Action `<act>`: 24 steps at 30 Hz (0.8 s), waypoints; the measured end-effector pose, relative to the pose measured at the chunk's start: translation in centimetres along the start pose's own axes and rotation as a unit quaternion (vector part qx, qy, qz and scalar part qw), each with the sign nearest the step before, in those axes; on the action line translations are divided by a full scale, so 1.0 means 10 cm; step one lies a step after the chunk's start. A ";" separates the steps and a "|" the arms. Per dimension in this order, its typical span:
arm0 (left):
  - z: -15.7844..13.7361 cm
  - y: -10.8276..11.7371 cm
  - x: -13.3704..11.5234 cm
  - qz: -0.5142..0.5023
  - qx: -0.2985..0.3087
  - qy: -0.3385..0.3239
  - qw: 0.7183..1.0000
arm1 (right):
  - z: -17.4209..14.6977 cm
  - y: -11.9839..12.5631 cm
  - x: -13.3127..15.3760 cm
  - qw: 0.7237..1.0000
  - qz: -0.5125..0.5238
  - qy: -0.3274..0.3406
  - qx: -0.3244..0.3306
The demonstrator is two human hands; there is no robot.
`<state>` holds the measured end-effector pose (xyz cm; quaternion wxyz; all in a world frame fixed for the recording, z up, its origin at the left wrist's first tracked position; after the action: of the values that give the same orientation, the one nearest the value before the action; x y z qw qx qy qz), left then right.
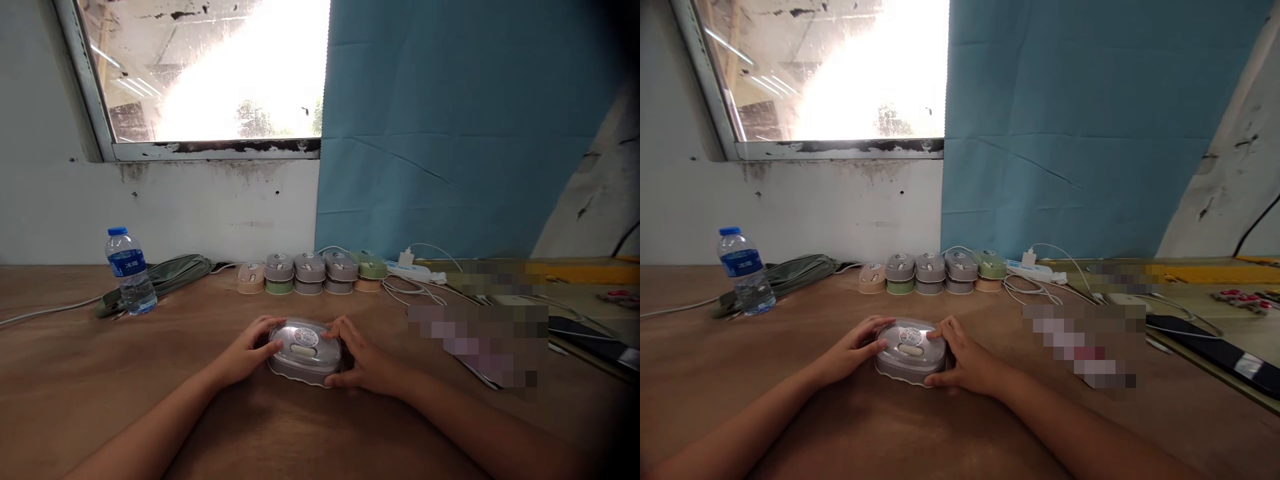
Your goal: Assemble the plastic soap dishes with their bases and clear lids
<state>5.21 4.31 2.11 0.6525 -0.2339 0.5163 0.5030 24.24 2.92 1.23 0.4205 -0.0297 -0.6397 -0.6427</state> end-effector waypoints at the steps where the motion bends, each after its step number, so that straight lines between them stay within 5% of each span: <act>1: 0.00 0.00 0.00 0.000 0.005 0.006 1.000 | 0.00 0.00 0.01 1.000 0.001 0.002 -0.001; 9: -0.07 -0.03 -0.03 0.105 0.113 -0.003 0.988 | -0.02 0.00 0.08 0.999 0.009 0.030 0.013; 16: -0.08 0.03 0.01 0.224 0.094 -0.006 0.970 | -0.04 0.00 0.17 0.999 0.003 0.030 0.034; 24: -0.03 0.14 -0.01 0.244 0.052 -0.042 0.968 | -0.04 0.00 0.15 0.999 0.010 0.037 0.022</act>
<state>3.86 4.54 2.42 0.5427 -0.0451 0.5554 0.6285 23.48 1.79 1.97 0.4510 -0.0031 -0.6376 -0.6246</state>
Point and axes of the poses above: each hand's wrist, its own z-axis towards the middle knuckle, its own y-axis out of the back of the hand, x = y × z, the point moved 7 cm from there along z, towards the middle knuckle, and after that the axes turned 5 degrees about -y, right-handed, at the moved point
